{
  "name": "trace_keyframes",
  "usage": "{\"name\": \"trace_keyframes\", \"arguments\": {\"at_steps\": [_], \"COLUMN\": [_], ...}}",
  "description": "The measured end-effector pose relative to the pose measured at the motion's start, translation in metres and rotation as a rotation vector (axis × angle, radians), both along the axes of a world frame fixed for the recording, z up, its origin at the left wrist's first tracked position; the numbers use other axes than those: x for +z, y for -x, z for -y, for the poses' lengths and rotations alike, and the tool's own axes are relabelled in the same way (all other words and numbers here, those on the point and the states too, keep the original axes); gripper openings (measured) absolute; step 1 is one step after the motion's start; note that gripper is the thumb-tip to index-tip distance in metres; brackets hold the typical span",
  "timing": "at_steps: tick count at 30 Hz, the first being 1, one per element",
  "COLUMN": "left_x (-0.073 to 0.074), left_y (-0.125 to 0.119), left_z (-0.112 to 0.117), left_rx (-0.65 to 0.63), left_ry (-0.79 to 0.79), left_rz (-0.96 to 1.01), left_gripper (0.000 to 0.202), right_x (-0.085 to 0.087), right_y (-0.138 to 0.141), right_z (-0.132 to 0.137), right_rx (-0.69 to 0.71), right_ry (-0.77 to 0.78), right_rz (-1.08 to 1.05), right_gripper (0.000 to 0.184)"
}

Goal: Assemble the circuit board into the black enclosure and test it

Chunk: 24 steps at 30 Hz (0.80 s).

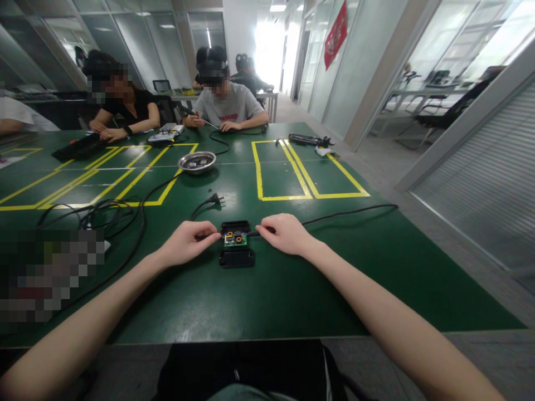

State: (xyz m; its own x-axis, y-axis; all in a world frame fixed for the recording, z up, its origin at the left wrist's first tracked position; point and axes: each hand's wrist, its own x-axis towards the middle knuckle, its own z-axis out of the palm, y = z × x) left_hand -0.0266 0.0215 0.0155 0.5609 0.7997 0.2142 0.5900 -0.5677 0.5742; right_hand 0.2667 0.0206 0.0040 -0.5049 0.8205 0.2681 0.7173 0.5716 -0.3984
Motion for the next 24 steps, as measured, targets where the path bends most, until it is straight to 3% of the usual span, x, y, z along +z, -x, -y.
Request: {"name": "trace_keyframes", "arguments": {"at_steps": [4, 8, 14, 24], "left_x": [0.0017, 0.0021, -0.0025, -0.0023], "left_y": [-0.0003, -0.0011, -0.0022, -0.0009], "left_z": [0.0002, 0.0019, 0.0025, -0.0041], "left_rx": [-0.031, -0.013, -0.092, 0.072], "left_ry": [0.001, -0.023, 0.027, -0.046], "left_rz": [-0.016, -0.016, -0.117, -0.146], "left_gripper": [0.039, 0.043, 0.048, 0.047], "right_x": [0.0051, 0.0079, 0.0052, 0.0044], "right_y": [-0.0016, -0.0024, -0.0039, 0.0023], "right_z": [0.003, 0.0058, 0.0061, 0.007], "right_rx": [0.151, 0.194, 0.242, 0.068], "right_ry": [0.021, 0.037, 0.12, -0.021], "right_rz": [-0.055, -0.107, -0.07, -0.034], "right_gripper": [0.042, 0.043, 0.043, 0.042]}}
